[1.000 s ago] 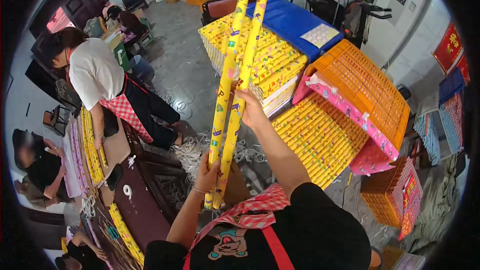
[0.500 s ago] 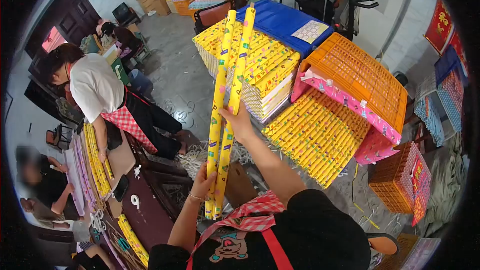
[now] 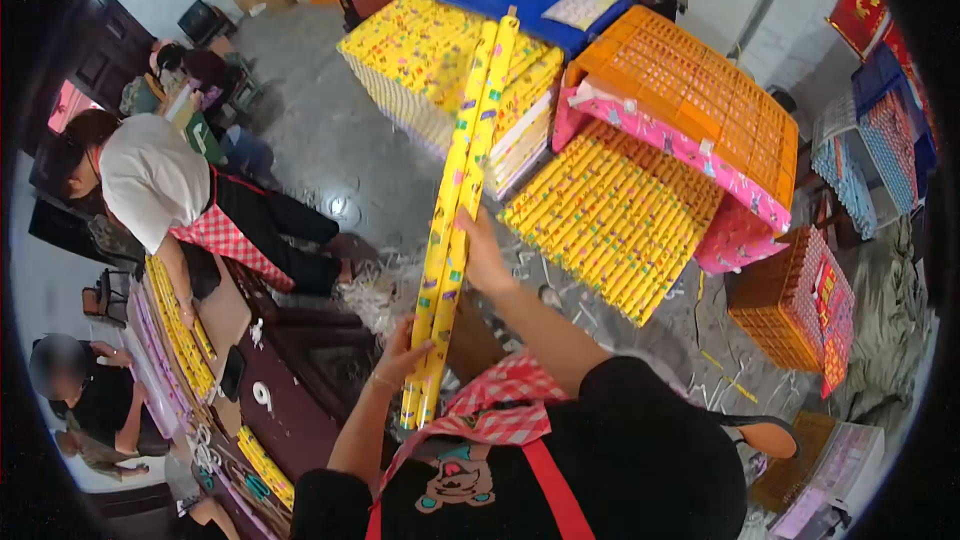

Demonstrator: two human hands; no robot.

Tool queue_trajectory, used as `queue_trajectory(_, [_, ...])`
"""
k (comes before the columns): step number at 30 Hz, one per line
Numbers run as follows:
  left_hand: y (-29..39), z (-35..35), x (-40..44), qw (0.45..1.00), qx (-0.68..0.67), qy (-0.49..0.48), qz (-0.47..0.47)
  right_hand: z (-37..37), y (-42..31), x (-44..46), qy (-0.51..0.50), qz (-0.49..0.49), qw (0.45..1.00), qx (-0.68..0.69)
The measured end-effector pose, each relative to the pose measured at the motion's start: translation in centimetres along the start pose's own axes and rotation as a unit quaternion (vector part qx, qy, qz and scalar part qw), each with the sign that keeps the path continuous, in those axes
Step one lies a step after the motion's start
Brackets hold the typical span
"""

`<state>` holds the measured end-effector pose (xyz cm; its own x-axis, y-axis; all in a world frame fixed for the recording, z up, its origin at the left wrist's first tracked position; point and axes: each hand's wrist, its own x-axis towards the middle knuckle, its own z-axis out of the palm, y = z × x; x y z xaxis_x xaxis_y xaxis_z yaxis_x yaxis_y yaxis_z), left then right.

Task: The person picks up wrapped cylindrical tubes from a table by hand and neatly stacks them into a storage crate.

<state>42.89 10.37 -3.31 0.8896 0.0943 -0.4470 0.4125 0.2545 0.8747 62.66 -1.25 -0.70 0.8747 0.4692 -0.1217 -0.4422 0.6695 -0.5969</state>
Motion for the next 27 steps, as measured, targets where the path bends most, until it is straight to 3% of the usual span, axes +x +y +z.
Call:
queue_trajectory(5, [0.2,1.0,1.1,0.998,-0.025,-0.040,0.036,-1.3,-1.3,0.1,0.020,0.024,0.996,0.085])
queue_trajectory(10, [0.7,0.5,1.3,0.998,-0.032,-0.032,0.033,-1.4,-3.6,0.3,-0.021,0.034,0.997,0.073])
queue_trajectory(12, [1.1,-0.2,1.1,0.996,-0.063,-0.029,0.050,1.0,-6.1,-0.3,0.059,0.021,0.997,0.049])
queue_trajectory(13, [1.8,-0.7,0.8,0.996,-0.051,-0.023,0.068,0.6,-6.4,0.5,0.034,-0.012,0.998,0.055])
queue_trajectory(14, [2.2,-1.5,0.6,0.995,-0.039,-0.017,0.087,-0.1,-7.1,0.9,0.035,-0.043,0.998,-0.007])
queue_trajectory(16, [3.5,-3.0,-0.2,0.996,-0.013,0.004,0.089,-0.4,-10.2,1.6,0.063,-0.065,0.960,-0.264])
queue_trajectory(17, [3.9,-3.7,-0.6,0.995,-0.006,0.019,0.102,0.9,-11.9,1.3,0.040,-0.127,0.947,-0.291])
queue_trajectory(23, [7.3,-3.3,-1.6,0.985,-0.025,0.043,0.167,7.2,-17.5,-0.1,-0.113,-0.145,0.865,-0.466])
queue_trajectory(27, [9.4,-1.2,-1.7,0.976,-0.069,0.038,0.203,10.0,-20.0,0.2,-0.161,-0.159,0.833,-0.506])
